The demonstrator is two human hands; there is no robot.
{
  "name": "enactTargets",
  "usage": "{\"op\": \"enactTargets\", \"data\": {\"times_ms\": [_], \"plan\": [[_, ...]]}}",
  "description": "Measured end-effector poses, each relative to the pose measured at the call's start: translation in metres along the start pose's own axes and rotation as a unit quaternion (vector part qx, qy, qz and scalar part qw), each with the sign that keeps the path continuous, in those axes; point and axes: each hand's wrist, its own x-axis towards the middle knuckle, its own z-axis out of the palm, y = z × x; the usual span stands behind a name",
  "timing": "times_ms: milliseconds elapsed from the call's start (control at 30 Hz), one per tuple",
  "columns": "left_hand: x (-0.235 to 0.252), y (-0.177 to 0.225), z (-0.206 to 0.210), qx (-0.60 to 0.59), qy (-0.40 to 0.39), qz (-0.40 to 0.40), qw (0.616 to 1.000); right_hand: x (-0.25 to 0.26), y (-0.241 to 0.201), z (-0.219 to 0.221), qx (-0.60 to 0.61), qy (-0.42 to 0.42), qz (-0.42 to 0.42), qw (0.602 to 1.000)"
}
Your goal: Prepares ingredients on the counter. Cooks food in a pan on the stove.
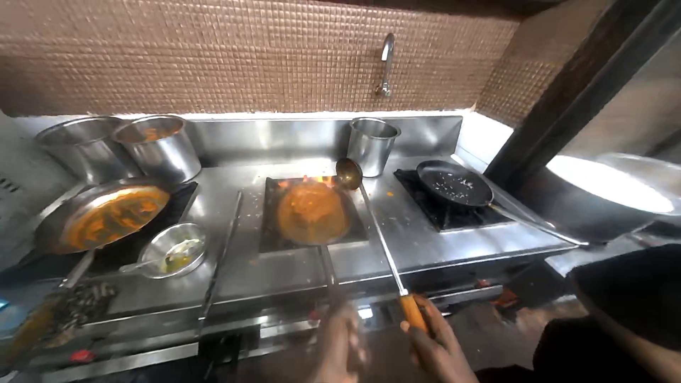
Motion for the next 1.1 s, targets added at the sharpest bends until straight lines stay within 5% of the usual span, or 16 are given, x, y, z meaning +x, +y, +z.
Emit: {"op": "enactTargets", "data": {"times_ms": [67, 200, 400, 600, 800, 1000, 1100], "plan": [[-0.007, 0.008, -0.001, 0.009, -0.003, 0.009, 1.000, 0.006, 0.002, 0.000, -0.003, -0.003, -0.022, 1.000], [0.085, 0.037, -0.018, -0.012, -0.040, 0.035, 0.999, 0.003, 0.006, 0.013, 0.022, 0.004, 0.009, 1.000], [-0.026, -0.003, -0.001, -0.011, -0.012, 0.004, 1.000, -0.002, 0.011, 0.008, 0.010, -0.022, -0.029, 0.999], [0.083, 0.028, -0.018, -0.022, -0.036, 0.048, 0.998, 0.000, 0.017, 0.029, 0.022, -0.004, 0.009, 1.000], [-0.018, -0.001, 0.004, -0.026, -0.004, 0.005, 1.000, 0.011, 0.086, 0.050, -0.170, 0.004, -0.067, 0.983], [0.062, 0.022, -0.010, -0.040, -0.028, 0.027, 0.998, 0.027, 0.121, 0.074, -0.129, 0.058, -0.087, 0.986], [0.034, 0.017, -0.004, -0.031, -0.020, 0.013, 0.999, 0.025, 0.098, 0.060, -0.083, 0.063, -0.101, 0.989]]}}
